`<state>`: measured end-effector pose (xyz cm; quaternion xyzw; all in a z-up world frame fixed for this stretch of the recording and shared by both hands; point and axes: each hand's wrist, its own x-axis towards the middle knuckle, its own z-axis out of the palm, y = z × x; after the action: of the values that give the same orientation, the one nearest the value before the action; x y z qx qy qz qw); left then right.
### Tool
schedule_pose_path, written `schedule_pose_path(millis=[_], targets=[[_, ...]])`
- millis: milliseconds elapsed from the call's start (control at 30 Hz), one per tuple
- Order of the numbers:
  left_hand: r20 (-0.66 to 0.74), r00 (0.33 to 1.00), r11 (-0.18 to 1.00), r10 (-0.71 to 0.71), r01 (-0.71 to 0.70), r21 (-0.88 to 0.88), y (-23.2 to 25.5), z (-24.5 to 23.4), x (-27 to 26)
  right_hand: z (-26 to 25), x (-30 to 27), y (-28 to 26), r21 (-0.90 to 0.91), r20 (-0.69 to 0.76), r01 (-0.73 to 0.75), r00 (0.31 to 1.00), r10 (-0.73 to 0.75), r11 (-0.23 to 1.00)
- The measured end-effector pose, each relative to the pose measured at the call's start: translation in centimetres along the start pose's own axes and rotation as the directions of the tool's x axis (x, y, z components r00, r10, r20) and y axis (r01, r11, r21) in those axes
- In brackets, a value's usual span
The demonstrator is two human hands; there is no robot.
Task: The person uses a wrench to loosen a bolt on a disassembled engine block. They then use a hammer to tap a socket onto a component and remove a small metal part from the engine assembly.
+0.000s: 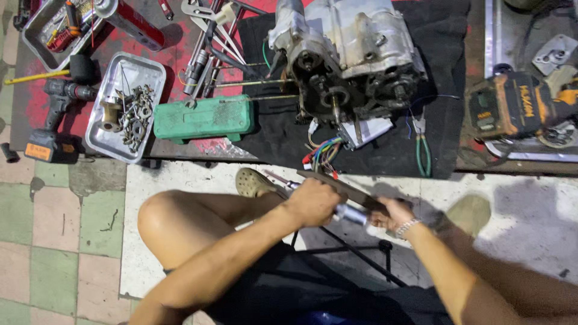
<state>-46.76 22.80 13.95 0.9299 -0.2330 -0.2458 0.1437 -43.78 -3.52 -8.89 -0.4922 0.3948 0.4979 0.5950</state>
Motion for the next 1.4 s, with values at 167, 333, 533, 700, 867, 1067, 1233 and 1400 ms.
schedule_pose_path(millis=[167,333,533,700,867,1067,1233,1400], targets=[[-0.065,0.993,0.993,0.102,-0.098,0.062,-0.2,1.9,0.4,2.0,11.2,1.8,0.189,-0.231,-0.046,0.969,0.09,0.981],[0.045,0.984,0.964,0.174,-0.161,-0.209,-0.8,1.3,0.4,2.7,13.5,3.9,0.292,-0.271,-0.001,0.959,0.083,0.956],[0.105,0.967,0.868,0.234,-0.159,-0.471,-0.5,-8.4,-4.4,-0.4,4.4,4.7,0.341,-0.332,0.011,0.937,0.109,0.94],[0.163,0.968,0.892,0.19,-0.101,-0.441,-0.8,-18.4,-8.4,0.4,-10.0,5.1,0.348,-0.284,-0.005,0.952,0.11,0.938],[0.081,0.905,0.853,0.418,-0.361,-0.376,-0.1,-28.1,-9.4,7.5,-29.8,1.6,0.733,-0.256,0.262,0.961,-0.103,0.627],[0.232,0.743,0.778,0.628,-0.593,-0.207,3.0,-33.1,-5.5,20.9,-56.6,-3.1,0.736,-0.536,0.58,0.814,-0.223,0.349],[0.393,0.628,0.729,0.672,-0.655,-0.2,3.8,-29.5,-3.3,23.7,-59.7,-0.8,0.877,-0.409,0.449,0.508,-0.758,-0.173],[0.509,0.586,0.732,0.63,-0.668,-0.136,2.3,-21.9,-0.3,25.4,-51.8,3.0,0.694,-0.628,0.714,0.541,-0.559,-0.088]])
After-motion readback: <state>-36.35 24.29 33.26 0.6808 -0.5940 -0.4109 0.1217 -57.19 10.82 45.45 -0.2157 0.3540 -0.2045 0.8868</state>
